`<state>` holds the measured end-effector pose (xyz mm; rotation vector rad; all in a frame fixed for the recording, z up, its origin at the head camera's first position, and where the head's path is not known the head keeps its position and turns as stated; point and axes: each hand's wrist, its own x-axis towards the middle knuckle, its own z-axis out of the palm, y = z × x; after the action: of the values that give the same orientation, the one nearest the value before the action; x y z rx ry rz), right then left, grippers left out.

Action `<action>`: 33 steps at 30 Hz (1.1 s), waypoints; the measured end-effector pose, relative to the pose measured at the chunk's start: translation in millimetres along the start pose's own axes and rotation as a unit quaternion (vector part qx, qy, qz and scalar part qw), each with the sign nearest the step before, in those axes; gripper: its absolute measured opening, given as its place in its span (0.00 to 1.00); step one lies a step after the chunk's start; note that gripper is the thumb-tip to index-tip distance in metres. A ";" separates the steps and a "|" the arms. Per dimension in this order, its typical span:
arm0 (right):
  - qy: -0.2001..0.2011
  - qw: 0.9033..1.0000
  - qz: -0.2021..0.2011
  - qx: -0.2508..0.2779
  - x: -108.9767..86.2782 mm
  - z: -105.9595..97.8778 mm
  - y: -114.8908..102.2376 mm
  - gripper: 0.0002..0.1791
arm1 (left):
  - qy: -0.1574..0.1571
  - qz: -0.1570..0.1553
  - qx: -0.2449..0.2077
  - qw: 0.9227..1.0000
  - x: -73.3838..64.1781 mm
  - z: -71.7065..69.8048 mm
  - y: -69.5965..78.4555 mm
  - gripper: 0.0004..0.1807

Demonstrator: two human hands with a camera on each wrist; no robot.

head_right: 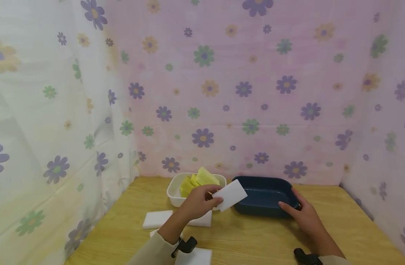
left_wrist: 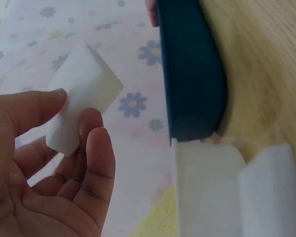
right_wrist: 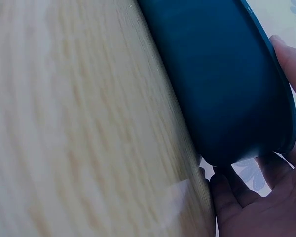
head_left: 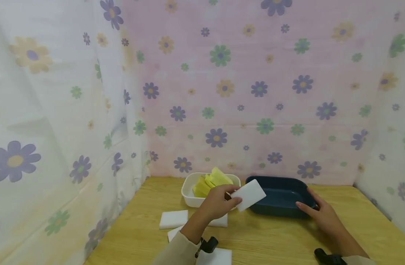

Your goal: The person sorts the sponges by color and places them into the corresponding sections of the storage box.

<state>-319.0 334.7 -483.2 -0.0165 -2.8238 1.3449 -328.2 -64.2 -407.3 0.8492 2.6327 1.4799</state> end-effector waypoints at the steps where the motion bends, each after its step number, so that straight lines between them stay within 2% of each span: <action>1: -0.001 1.000 0.000 -0.001 0.3 -0.3 -0.5 0.55 | 0.003 -0.004 -0.012 1.000 2.6 0.6 2.5 0.21; 7: 0.002 1.000 0.007 -0.027 0.5 -5.9 1.5 0.55 | 0.019 0.003 -0.096 0.995 23.2 3.5 27.6 0.21; 10: 0.000 1.000 0.011 -0.029 -0.3 -7.7 2.4 0.54 | 0.040 -0.002 -0.133 0.990 31.9 5.9 38.7 0.18; 12: 0.001 1.000 0.009 -0.025 -0.7 -7.7 2.6 0.54 | 0.060 -0.015 -0.160 0.985 35.6 9.1 41.2 0.15; 17: 0.004 1.000 -0.005 -0.006 -1.7 -3.0 4.0 0.54 | 0.113 -0.035 -0.205 0.971 38.8 20.4 34.0 0.13; 23: 0.004 1.000 -0.012 0.014 -0.4 1.8 3.6 0.54 | 0.154 -0.043 -0.222 0.962 42.2 29.0 21.2 0.13; 27: 0.000 1.000 -0.012 0.020 1.2 1.6 1.7 0.54 | 0.157 -0.059 -0.234 0.958 44.6 31.3 14.6 0.12; 33: 0.004 1.000 -0.013 0.019 2.6 2.7 2.2 0.54 | 0.147 -0.095 -0.225 0.958 47.4 36.6 4.5 0.11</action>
<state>-321.6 334.0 -486.6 0.0158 -2.7823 1.3896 -357.2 -11.8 -412.1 0.3485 2.2971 2.1600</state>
